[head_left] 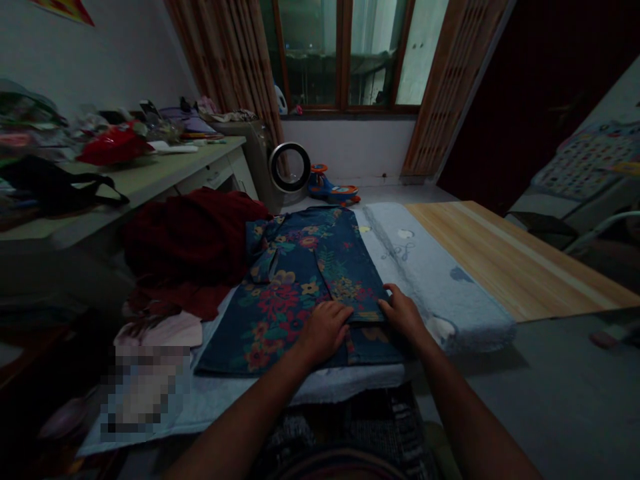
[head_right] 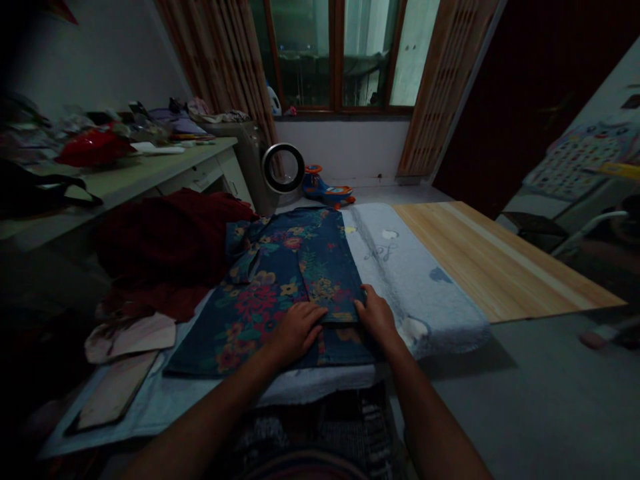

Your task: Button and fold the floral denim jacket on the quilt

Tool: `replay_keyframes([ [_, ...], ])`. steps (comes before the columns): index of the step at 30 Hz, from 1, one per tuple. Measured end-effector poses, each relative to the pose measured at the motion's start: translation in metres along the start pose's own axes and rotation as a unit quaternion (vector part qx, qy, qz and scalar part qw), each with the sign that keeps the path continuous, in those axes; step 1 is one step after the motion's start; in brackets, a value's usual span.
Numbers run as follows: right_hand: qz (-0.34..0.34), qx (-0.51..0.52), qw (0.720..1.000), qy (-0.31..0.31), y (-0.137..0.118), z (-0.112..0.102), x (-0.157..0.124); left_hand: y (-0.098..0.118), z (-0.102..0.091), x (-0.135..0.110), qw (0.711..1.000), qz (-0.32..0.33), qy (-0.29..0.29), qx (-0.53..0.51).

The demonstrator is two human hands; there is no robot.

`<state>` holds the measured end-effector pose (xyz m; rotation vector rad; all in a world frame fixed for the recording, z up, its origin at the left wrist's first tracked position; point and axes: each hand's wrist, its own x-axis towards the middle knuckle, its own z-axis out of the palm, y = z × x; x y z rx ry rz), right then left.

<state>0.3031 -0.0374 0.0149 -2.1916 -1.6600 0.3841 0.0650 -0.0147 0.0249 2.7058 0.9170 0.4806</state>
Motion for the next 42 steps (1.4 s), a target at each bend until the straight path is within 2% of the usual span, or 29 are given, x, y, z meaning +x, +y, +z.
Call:
replay_keyframes([
  [3, -0.031, -0.075, 0.996, 0.042, -0.006, 0.001, -0.008, 0.0, 0.011, -0.006, 1.0, 0.016, 0.014, 0.017],
  [6, -0.089, -0.091, 0.989, 0.079, -0.015, 0.004, -0.013, 0.0, 0.018, -0.01, 0.999, 0.025, 0.033, 0.028],
  [9, -0.166, -0.077, 0.982, 0.055, -0.022, 0.015, -0.017, 0.001, 0.02, -0.01, 0.999, 0.03, 0.032, 0.015],
  [11, -0.187, -0.097, 0.977, 0.019, -0.024, 0.023, -0.019, 0.001, 0.02, -0.009, 0.999, 0.03, 0.03, 0.002],
  [14, -0.181, -0.138, 0.974, -0.013, -0.024, 0.031, -0.02, 0.001, 0.02, -0.008, 0.998, 0.034, 0.046, -0.006],
  [21, -0.117, -0.16, 0.98, -0.024, -0.011, 0.027, -0.016, -0.003, 0.023, -0.009, 0.994, 0.042, 0.096, -0.037],
  [25, -0.082, -0.15, 0.985, -0.029, 0.0, 0.025, -0.015, -0.001, 0.022, -0.009, 0.994, 0.024, 0.099, -0.031],
  [28, -0.068, -0.143, 0.987, -0.037, -0.002, 0.02, -0.014, 0.001, 0.021, -0.009, 0.996, 0.018, 0.089, -0.019],
  [30, -0.072, -0.143, 0.987, -0.021, -0.009, 0.016, -0.012, 0.002, 0.021, -0.008, 0.996, 0.02, 0.082, -0.013],
  [33, -0.119, -0.125, 0.985, 0.008, -0.022, 0.015, -0.009, 0.002, 0.02, -0.008, 0.997, 0.022, 0.076, -0.011],
  [36, -0.162, -0.114, 0.98, -0.016, -0.03, 0.022, -0.009, 0.002, 0.022, -0.008, 0.997, 0.016, 0.07, -0.015],
  [39, -0.156, -0.125, 0.979, -0.04, -0.03, 0.03, -0.011, 0.001, 0.024, -0.009, 0.998, 0.012, 0.067, -0.017],
  [42, -0.144, -0.12, 0.981, -0.049, -0.028, 0.029, -0.01, 0.003, 0.023, -0.006, 0.998, 0.001, 0.06, -0.018],
])
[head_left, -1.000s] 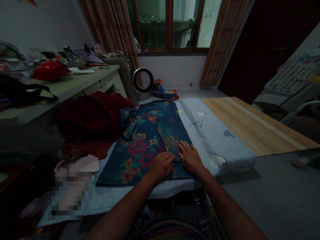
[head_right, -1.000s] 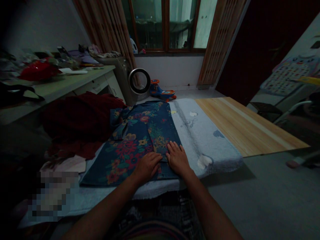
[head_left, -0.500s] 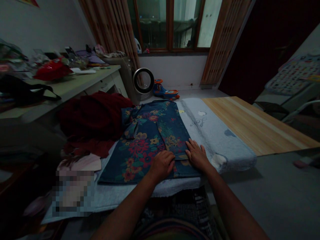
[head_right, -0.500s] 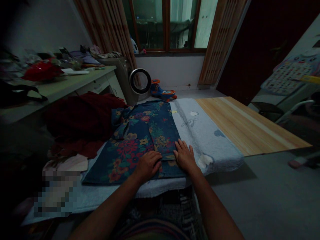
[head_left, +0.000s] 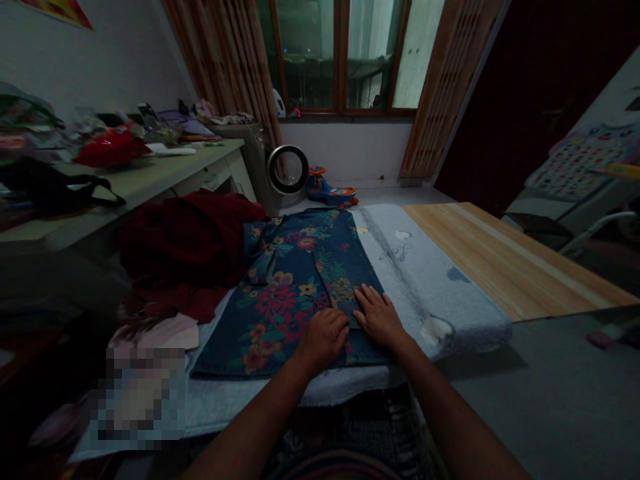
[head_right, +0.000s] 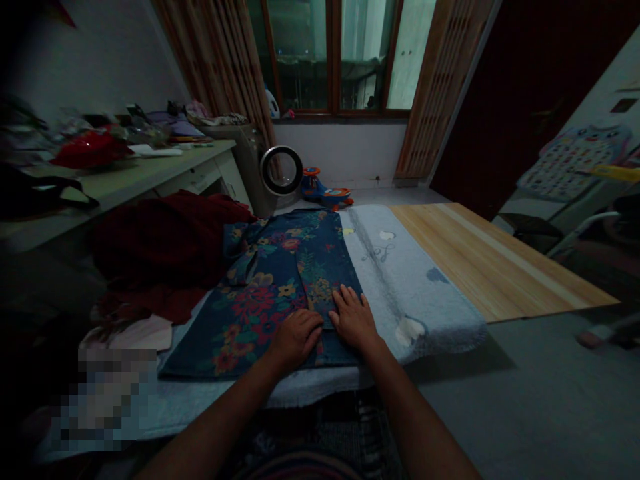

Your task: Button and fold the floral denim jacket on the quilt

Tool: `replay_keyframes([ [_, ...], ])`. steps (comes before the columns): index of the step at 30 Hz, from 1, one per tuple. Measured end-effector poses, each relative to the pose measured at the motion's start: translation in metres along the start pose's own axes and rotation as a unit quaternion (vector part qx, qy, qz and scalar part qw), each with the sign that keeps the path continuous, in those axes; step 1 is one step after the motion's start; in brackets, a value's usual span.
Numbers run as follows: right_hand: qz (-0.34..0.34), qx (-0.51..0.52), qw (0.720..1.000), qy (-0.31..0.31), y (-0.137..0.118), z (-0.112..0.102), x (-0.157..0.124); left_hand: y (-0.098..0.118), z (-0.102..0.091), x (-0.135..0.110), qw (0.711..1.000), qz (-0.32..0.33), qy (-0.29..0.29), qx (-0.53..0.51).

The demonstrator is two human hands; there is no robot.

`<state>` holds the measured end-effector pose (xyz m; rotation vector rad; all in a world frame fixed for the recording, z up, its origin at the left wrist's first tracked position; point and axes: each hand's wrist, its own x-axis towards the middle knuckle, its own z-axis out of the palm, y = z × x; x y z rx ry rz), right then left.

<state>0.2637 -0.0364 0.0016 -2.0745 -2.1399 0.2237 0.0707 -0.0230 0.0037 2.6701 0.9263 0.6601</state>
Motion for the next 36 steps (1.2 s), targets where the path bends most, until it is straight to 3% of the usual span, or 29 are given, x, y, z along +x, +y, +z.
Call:
replay_keyframes([
  [6, -0.007, 0.065, 0.998, -0.013, 0.008, -0.028, 0.021, 0.004, -0.009, 0.04, 0.994, -0.097, -0.017, 0.045],
  [10, 0.016, 0.073, 0.996, 0.052, 0.006, -0.025, 0.038, -0.005, -0.001, 0.064, 0.991, -0.119, -0.006, 0.062],
  [12, 0.002, 0.057, 0.996, 0.061, 0.004, -0.014, 0.04, -0.011, 0.009, 0.065, 0.989, -0.131, -0.041, 0.063],
  [17, -0.005, -0.008, 1.0, 0.008, 0.004, 0.006, 0.036, -0.014, 0.025, 0.055, 0.977, -0.168, -0.099, 0.08],
  [28, 0.065, -0.046, 0.997, -0.021, 0.015, 0.001, 0.036, -0.01, 0.024, 0.054, 0.969, -0.197, -0.111, 0.095],
  [36, 0.048, -0.048, 0.998, -0.006, 0.032, -0.003, 0.026, -0.008, 0.022, 0.054, 0.969, -0.195, -0.114, 0.103],
])
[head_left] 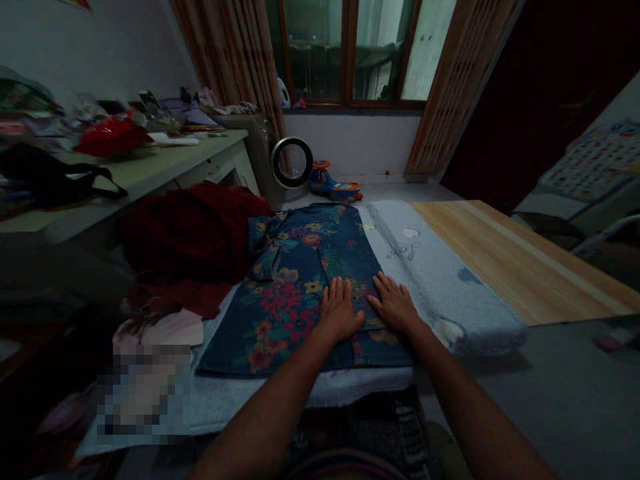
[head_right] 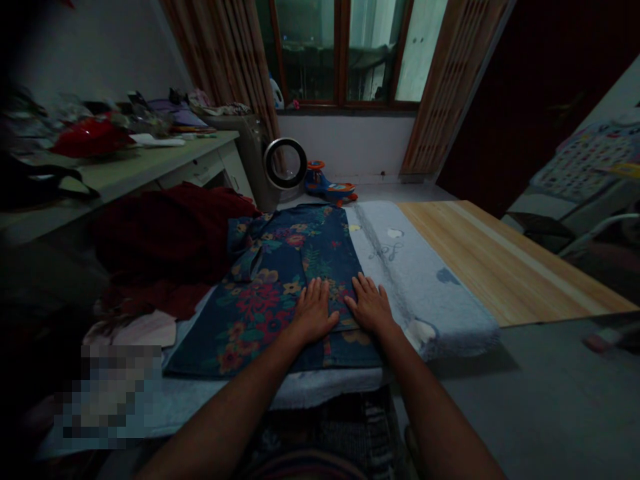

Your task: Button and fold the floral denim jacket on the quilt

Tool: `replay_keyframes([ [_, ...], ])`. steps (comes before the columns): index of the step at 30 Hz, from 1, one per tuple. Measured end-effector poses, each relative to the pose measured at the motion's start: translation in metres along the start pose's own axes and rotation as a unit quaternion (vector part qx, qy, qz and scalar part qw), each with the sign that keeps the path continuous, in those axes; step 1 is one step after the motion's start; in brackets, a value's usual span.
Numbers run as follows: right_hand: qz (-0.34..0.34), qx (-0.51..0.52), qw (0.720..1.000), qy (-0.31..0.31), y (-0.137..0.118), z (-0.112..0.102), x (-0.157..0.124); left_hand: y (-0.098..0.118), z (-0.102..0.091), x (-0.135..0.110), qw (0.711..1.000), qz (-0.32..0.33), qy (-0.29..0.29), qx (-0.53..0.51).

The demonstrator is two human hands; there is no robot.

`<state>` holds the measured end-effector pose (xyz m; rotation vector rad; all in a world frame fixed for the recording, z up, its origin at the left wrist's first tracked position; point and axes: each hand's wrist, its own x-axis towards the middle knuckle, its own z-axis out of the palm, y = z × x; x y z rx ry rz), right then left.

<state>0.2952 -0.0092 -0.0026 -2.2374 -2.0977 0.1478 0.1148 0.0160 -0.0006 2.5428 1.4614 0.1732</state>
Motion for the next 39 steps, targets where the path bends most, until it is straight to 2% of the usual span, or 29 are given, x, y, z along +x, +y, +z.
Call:
replay_keyframes([
  [6, -0.006, 0.001, 1.0, 0.023, 0.021, 0.005, -0.007, 0.0, 0.001, 0.0, 1.0, -0.002, 0.004, -0.001],
  [10, -0.023, 0.006, 1.0, 0.012, 0.028, 0.003, -0.009, -0.001, 0.002, 0.0, 1.0, 0.004, 0.015, -0.002],
  [12, -0.019, 0.01, 1.0, 0.019, 0.025, -0.002, -0.01, -0.001, 0.002, 0.0, 1.0, 0.007, 0.019, -0.003],
  [15, -0.014, 0.023, 0.996, 0.081, 0.011, -0.006, -0.015, -0.001, 0.004, 0.0, 1.0, 0.005, 0.023, 0.0],
  [17, -0.038, 0.041, 0.993, 0.104, 0.0, -0.004, -0.021, -0.001, 0.006, 0.001, 1.0, 0.005, 0.026, 0.004],
  [21, -0.077, 0.038, 0.995, 0.059, -0.013, 0.006, -0.032, -0.002, 0.01, 0.002, 0.999, 0.009, 0.033, 0.005],
  [26, -0.044, 0.014, 0.998, 0.031, -0.009, 0.005, -0.039, -0.003, 0.011, 0.002, 0.999, 0.009, 0.04, 0.002],
  [33, 0.007, 0.015, 1.0, 0.025, -0.001, 0.005, -0.042, -0.003, 0.01, -0.004, 0.998, 0.01, 0.058, -0.005],
  [39, 0.001, 0.024, 0.999, 0.021, 0.007, -0.012, -0.032, -0.004, 0.013, -0.005, 0.997, 0.015, 0.073, -0.005],
])
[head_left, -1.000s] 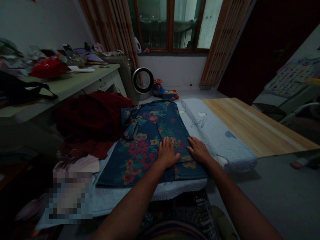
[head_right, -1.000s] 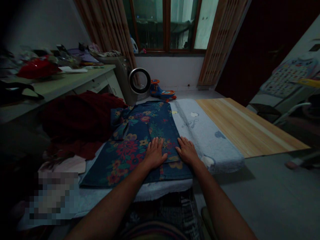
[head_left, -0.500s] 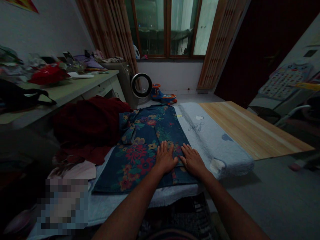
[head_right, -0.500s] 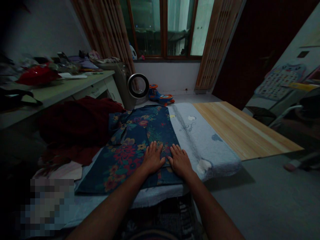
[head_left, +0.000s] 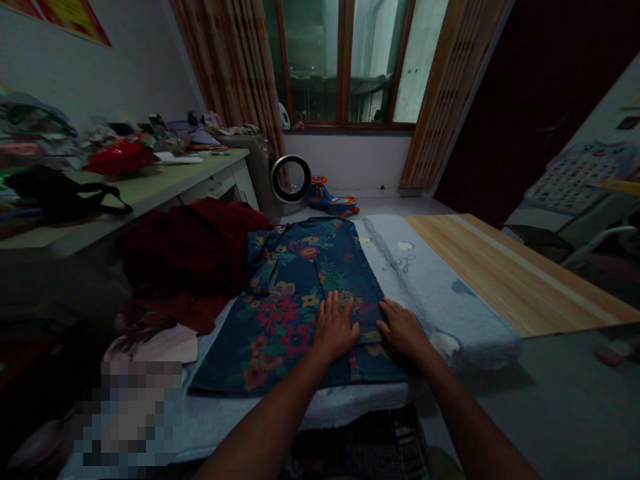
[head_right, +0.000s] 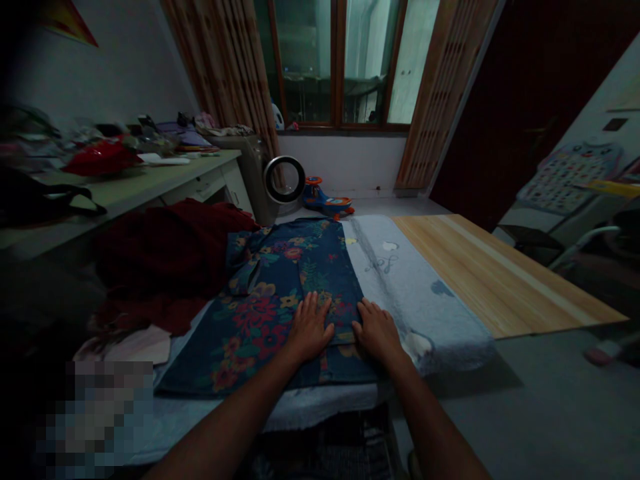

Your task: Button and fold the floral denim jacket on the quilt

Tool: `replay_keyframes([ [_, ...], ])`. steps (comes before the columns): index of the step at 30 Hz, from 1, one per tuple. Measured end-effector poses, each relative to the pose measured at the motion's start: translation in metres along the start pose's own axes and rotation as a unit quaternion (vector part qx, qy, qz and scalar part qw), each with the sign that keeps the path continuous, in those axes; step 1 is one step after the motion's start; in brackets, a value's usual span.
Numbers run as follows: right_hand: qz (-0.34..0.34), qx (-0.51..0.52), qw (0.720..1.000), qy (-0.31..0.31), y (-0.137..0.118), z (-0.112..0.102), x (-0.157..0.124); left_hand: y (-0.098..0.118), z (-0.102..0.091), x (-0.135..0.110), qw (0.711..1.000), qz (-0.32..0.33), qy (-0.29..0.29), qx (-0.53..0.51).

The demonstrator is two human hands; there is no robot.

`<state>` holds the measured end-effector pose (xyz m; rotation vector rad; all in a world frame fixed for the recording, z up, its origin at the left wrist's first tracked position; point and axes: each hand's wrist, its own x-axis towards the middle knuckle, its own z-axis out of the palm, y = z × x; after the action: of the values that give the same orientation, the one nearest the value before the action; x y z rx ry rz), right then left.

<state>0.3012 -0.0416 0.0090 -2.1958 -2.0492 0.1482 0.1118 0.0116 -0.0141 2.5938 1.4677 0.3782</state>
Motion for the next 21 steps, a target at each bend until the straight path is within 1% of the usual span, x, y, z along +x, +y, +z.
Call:
replay_keyframes([
  [2, -0.013, 0.008, 1.0, 0.025, -0.006, -0.007, 0.013, 0.0, 0.001, 0.0, 1.0, -0.001, 0.001, 0.004],
  [4, -0.047, 0.017, 0.998, 0.045, -0.014, -0.009, 0.03, 0.0, 0.001, 0.0, 1.0, -0.005, 0.0, 0.008],
  [5, -0.068, 0.022, 0.996, 0.045, -0.018, -0.008, 0.039, 0.0, 0.001, 0.001, 1.0, -0.008, -0.001, 0.01],
  [7, -0.099, 0.024, 0.994, 0.026, -0.024, -0.002, 0.056, 0.001, 0.0, 0.001, 1.0, -0.011, -0.006, 0.011],
  [10, -0.113, 0.01, 0.994, -0.005, -0.022, 0.01, 0.076, 0.001, -0.001, 0.002, 1.0, -0.011, -0.015, 0.008],
  [13, -0.108, -0.009, 0.994, -0.014, -0.011, 0.018, 0.088, 0.001, 0.0, 0.003, 0.999, -0.014, -0.028, 0.006],
  [16, -0.089, -0.019, 0.995, -0.03, -0.001, 0.017, 0.098, 0.001, 0.0, 0.002, 0.999, -0.015, -0.037, 0.008],
  [18, -0.058, -0.025, 0.997, -0.033, 0.002, 0.012, 0.106, 0.002, -0.003, 0.002, 0.999, -0.017, -0.042, 0.008],
  [21, 0.007, -0.036, 0.999, -0.003, 0.001, 0.003, 0.122, 0.001, -0.018, 0.007, 0.998, -0.009, -0.055, 0.003],
])
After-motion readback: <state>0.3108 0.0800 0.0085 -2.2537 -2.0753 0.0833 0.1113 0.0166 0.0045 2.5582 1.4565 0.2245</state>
